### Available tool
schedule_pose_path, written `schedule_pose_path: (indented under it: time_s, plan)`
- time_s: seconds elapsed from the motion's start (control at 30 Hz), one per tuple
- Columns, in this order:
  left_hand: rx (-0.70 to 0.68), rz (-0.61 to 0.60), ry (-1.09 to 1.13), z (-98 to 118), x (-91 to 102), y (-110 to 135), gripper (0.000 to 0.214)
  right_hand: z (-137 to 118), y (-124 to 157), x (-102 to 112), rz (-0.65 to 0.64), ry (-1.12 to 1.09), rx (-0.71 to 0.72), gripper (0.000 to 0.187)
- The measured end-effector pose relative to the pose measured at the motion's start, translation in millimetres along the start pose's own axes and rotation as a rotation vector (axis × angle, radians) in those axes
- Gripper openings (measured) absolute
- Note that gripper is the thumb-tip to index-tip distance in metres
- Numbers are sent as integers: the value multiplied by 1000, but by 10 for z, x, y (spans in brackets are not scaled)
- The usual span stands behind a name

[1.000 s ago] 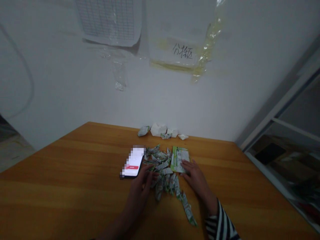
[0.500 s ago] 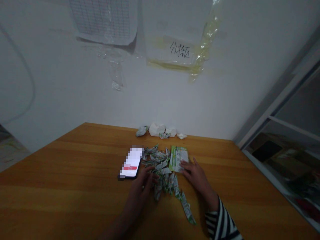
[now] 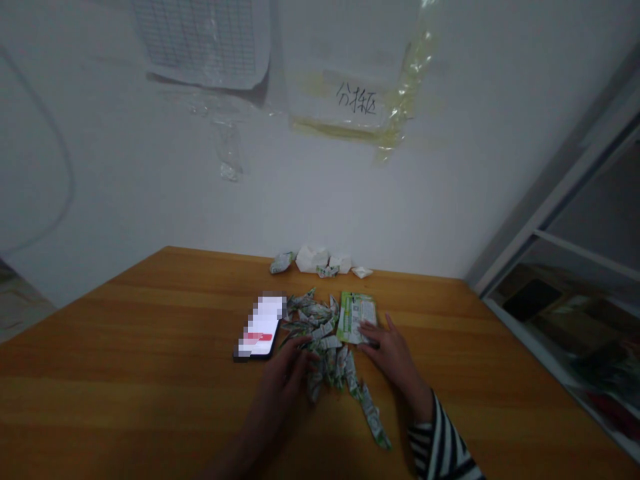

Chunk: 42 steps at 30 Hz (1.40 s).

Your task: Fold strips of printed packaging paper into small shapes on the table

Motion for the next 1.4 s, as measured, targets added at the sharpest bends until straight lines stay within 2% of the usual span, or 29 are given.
schedule_pose_path:
  time_s: [0.17, 0.43, 0.53, 0.57, 0.6, 0.63, 0.7, 0.77, 0.87, 1.0, 1.1, 1.17, 1.23, 1.3, 1.4]
  plan:
    - [25, 4, 7, 19, -9, 8, 36, 22, 7, 3, 15, -68, -74, 28]
    - [15, 8, 24, -63, -4, 14, 38, 150, 3, -24, 41, -162, -130, 23]
    - [94, 6, 152, -120, -27, -11, 44, 137, 58, 139, 252, -130, -198, 29]
    - [162, -10, 238, -164, -60, -24, 47, 76, 104, 234, 353, -104, -212, 33]
    - [253, -39, 340, -220, -114, -30, 51, -65, 140, 303, 409, -83, -155, 33]
    - [363, -77, 457, -281, -186, -24, 55, -281, 154, 308, 369, -76, -25, 31]
    - [576, -171, 666, -375, -348, 28, 62, -765, 221, 176, 110, -109, 263, 28]
    - [520, -138, 796, -343, -337, -1, 56, -1083, 350, 96, -61, -173, 393, 25]
    - [459, -95, 813, -355, -262, 0, 34, -1239, 477, 72, -128, -238, 421, 22]
    - [448, -160, 802, -336, -269, 19, 32, -1019, 462, 131, -7, -331, 280, 29]
    - [397, -197, 747, -234, -298, 35, 31, -754, 416, 143, 150, -503, 70, 10]
    - [345, -168, 691, -154, -282, 50, 28, -568, 429, 102, 280, -641, -126, 22]
    - [323, -155, 644, -104, -280, 76, 31, -458, 464, 14, 356, -742, -281, 31]
    - [329, -164, 615, -104, -290, 100, 37, -438, 479, -89, 351, -817, -362, 36]
    - [364, -192, 627, -185, -315, 122, 48, -468, 479, -194, 301, -908, -403, 39]
Point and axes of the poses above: each hand's wrist, its own y-axis away from the middle knuckle, its own x-axis out of the back of the hand, z = x × y, the point moved 8 cm from there along -y, towards the middle knuckle, and after that the axes turned 1 degree about -y, right-handed, at the moved point
